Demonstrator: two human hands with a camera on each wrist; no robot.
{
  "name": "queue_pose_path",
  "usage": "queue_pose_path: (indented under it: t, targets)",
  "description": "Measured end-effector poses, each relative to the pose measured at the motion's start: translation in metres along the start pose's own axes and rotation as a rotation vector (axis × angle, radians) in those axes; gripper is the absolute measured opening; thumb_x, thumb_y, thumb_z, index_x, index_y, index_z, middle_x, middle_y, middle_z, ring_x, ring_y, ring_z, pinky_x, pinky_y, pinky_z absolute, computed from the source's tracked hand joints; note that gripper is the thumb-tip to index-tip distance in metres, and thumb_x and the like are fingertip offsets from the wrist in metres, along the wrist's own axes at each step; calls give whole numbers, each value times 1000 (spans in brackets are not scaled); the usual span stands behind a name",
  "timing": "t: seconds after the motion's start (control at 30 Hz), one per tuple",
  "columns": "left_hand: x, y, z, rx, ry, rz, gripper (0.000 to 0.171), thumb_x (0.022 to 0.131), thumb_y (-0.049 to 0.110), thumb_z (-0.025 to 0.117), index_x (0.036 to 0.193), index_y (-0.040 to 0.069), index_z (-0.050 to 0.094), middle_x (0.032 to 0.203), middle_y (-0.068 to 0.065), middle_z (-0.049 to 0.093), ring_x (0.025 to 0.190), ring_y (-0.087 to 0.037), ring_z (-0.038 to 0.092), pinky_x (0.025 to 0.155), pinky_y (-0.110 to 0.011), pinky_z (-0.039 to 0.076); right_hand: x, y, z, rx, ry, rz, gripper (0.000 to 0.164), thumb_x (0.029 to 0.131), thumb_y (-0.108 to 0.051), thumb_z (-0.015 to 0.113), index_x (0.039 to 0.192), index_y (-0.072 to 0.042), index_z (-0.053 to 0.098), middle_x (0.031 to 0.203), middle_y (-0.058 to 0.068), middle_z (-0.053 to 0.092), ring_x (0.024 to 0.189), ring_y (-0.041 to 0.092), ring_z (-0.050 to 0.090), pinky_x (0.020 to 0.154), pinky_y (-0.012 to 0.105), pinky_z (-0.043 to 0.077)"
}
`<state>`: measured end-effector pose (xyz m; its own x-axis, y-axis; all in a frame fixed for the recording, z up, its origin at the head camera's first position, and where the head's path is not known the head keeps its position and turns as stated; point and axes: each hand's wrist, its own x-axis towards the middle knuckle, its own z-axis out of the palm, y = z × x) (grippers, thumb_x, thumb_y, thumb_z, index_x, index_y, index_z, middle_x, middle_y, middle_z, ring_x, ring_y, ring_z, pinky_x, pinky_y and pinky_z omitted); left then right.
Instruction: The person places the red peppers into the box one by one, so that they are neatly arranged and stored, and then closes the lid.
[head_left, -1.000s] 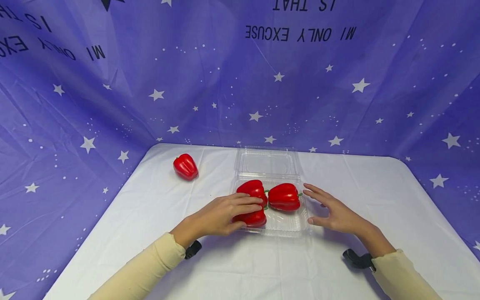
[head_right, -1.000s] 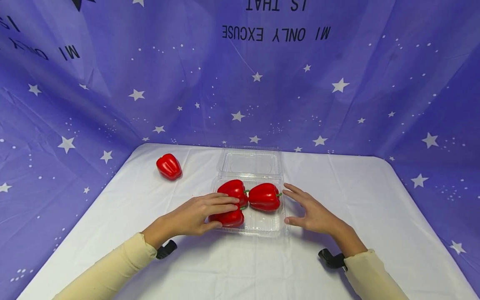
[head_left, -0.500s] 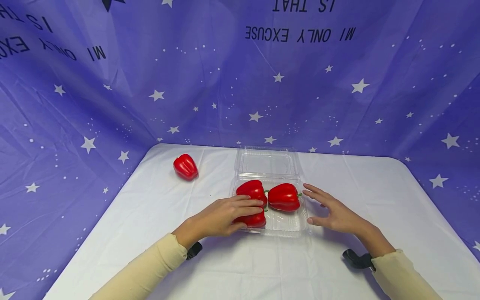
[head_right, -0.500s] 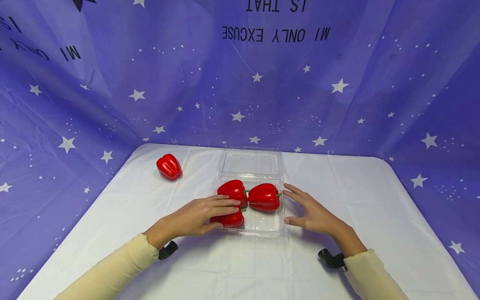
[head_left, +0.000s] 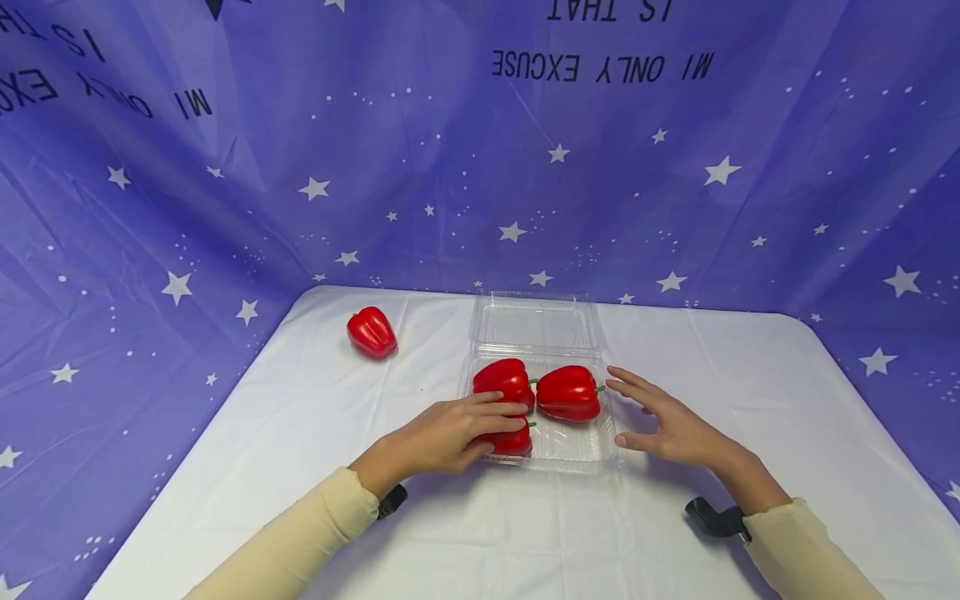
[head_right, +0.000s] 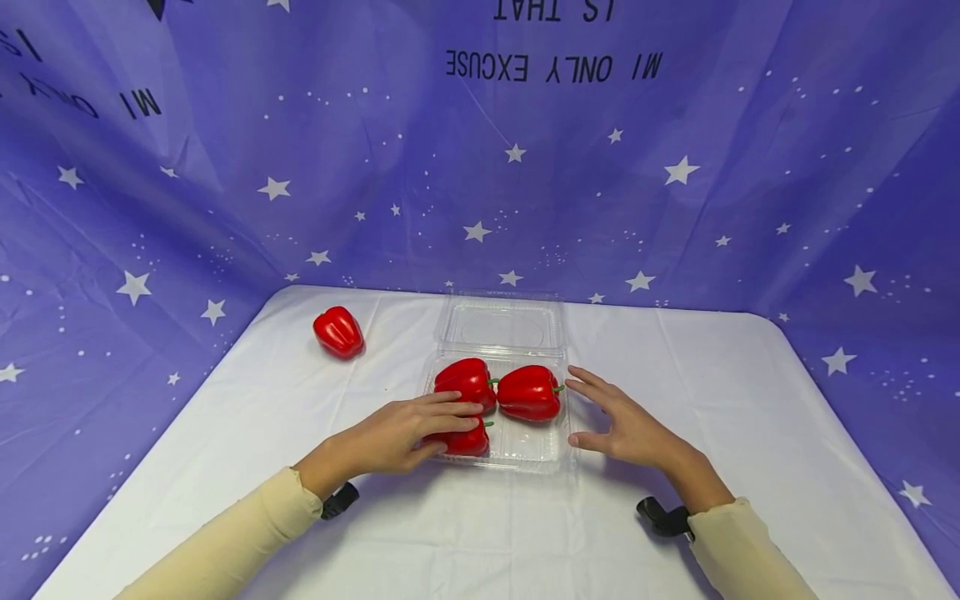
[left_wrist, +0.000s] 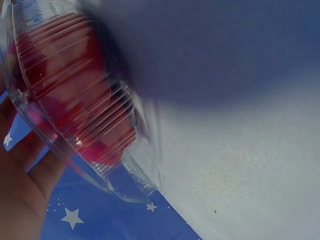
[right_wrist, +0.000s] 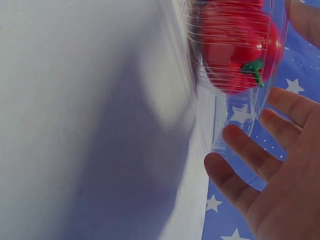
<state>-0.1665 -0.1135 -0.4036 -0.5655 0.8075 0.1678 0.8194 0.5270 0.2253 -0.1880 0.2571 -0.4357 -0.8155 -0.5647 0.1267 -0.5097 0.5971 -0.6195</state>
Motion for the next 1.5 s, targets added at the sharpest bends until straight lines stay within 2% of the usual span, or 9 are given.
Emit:
queue_pose_path:
  t: [0.33,0.83,1.07,1.23,1.5]
  targets:
    - [0,-1,3,-1,17,30,53,91,12,68,141,21,56,150,7,53,141,-25,48,116,-41,42,0,0,1,8,-4,1,77,85,-31,77,148,-3,42,161,18,30,143,48,33,95,69,48]
    - [0,1,3,17,36,49,56,89,10,68,142,17,55,149,4,54,140,-26,49,117,-41,41,0,-1,2,2,-10,0,78,85,-32,77,148,-3,42,160,19,30,143,49,33,95,69,48]
    - [-3,1,-5,41,66,65,53,88,10,68,139,19,59,149,3,55,140,-26,49,117,-41,41,0,-2,0,1,-10,-1,78,85,-32,77,148,-3,42,161,19,30,143,49,33,95,70,48]
    - [-11,-9,-13,57,121,32,50,86,10,69,135,17,62,146,1,57,137,-26,52,114,-43,44,0,-2,-1,-3,-8,0,77,85,-33,76,148,-4,43,161,18,30,143,48,32,95,69,48]
    - [-23,-28,-26,6,216,-52,42,86,7,70,128,10,67,138,-4,63,130,-23,58,110,-43,47,-1,-1,-1,-12,-7,-3,77,85,-33,76,148,-4,43,160,18,31,143,48,33,95,69,48]
